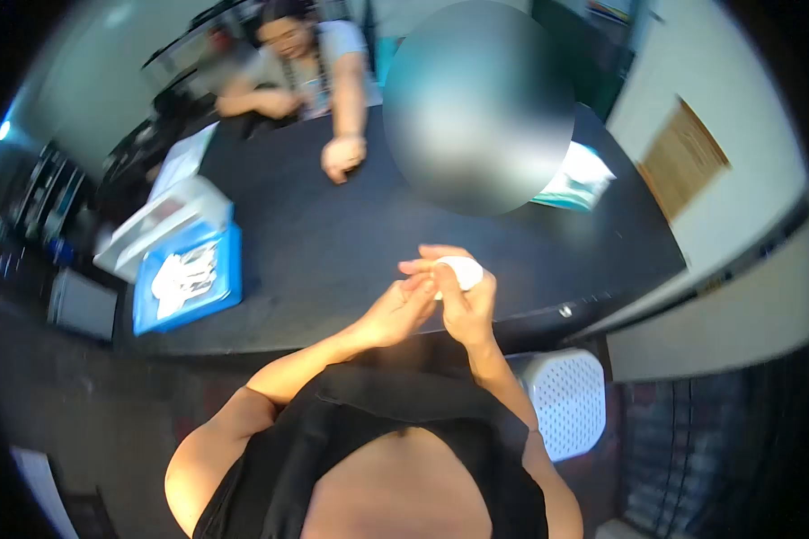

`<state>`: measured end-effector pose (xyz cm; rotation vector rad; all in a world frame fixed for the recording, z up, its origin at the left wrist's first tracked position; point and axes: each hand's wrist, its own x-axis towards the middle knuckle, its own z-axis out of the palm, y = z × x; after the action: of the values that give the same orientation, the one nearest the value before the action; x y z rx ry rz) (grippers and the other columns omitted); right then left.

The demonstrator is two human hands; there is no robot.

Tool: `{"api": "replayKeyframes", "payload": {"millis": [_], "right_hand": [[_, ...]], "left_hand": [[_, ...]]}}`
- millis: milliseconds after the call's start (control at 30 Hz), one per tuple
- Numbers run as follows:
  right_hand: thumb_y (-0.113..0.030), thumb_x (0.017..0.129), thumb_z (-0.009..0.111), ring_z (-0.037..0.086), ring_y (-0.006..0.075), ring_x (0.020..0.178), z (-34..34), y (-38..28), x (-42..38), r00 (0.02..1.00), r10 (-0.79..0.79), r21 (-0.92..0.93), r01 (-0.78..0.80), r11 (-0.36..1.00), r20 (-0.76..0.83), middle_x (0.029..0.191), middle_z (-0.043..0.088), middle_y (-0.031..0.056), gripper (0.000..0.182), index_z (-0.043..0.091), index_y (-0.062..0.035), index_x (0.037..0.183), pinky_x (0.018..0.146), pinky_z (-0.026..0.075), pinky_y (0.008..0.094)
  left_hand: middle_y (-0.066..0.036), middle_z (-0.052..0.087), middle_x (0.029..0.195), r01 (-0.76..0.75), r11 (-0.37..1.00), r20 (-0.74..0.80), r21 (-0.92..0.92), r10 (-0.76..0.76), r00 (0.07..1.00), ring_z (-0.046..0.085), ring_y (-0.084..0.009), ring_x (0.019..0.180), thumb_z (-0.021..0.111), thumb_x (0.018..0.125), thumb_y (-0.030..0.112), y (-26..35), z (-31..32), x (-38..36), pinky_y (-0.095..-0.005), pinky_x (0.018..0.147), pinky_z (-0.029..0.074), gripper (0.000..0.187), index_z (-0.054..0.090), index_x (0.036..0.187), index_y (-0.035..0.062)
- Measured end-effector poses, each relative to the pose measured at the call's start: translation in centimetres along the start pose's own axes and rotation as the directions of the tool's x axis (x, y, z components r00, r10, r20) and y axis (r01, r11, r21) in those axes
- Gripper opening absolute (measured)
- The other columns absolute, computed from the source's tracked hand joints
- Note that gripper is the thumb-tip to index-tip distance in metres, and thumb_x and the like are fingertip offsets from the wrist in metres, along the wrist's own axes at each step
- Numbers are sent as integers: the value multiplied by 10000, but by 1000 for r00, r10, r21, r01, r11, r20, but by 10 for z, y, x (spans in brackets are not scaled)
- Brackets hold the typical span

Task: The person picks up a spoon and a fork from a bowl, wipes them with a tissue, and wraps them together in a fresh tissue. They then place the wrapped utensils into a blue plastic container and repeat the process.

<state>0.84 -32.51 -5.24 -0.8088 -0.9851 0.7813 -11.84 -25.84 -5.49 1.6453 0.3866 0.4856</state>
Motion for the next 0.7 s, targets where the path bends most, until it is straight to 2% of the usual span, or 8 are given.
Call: {"api": "replayKeyframes", "payload": {"millis": [133,200,333,500,600,633,667,700], "right_hand": [[-257,1053,466,721,255,781,55,20,17,987,-88,-153,108,982,132,899,722,235,374,598,93,1063,735,590,354],[-241,1056,452,725,255,797,74,19,24,962,-112,-51,128,990,249,872,726,198,391,619,113,1062,743,587,355],[-226,1062,418,709,217,717,143,22,28,984,-56,171,27,985,170,791,712,167,376,628,84,1027,673,576,330],[-224,1055,432,680,170,656,207,48,44,826,-49,29,39,999,562,825,693,165,331,593,61,1000,605,557,281],[-228,1029,505,679,149,722,245,52,39,667,50,82,-165,983,743,1144,636,160,413,461,16,1360,593,533,251],[-254,1023,524,667,160,861,252,43,36,506,178,-4,-325,946,844,1351,502,160,621,241,-10,1519,683,543,282],[-207,1027,504,639,174,939,271,80,25,577,-181,147,106,983,796,1382,472,155,624,207,-12,1540,781,528,315],[-180,1025,494,634,176,938,278,86,22,556,-208,111,202,973,805,1373,481,153,612,210,-4,1538,810,513,322]], "left_hand": [[73,346,580,25,989,-110,-147,-42,993,305,-45,493,362,1034,561,-4,-41,-39,-247,452,247,512,471,796,122],[36,356,509,104,988,-127,-117,-118,985,365,-86,484,321,1002,653,9,-55,-58,-263,487,301,677,398,586,125],[32,344,496,147,958,-208,-248,-201,957,311,-82,425,323,1017,621,10,-81,-101,-256,435,267,671,376,571,124],[22,330,487,-17,861,-415,-508,-227,881,282,-75,380,323,1048,545,12,-96,-152,-234,389,247,618,407,616,112],[-16,476,620,-411,890,-807,-197,91,583,455,-110,509,364,1076,393,17,-113,-183,-250,489,400,416,563,980,41],[-36,535,773,-430,903,-891,-7,189,413,517,-123,677,369,1079,344,17,-125,-190,-268,623,442,361,542,1097,28],[-57,593,925,-412,893,-927,181,294,232,580,-136,845,374,1082,295,17,-138,-197,-287,757,484,343,521,1214,15],[-80,566,1195,-588,799,-917,124,319,239,530,-162,1124,376,1078,226,24,-144,-208,-321,971,419,332,525,1268,-2]]}}
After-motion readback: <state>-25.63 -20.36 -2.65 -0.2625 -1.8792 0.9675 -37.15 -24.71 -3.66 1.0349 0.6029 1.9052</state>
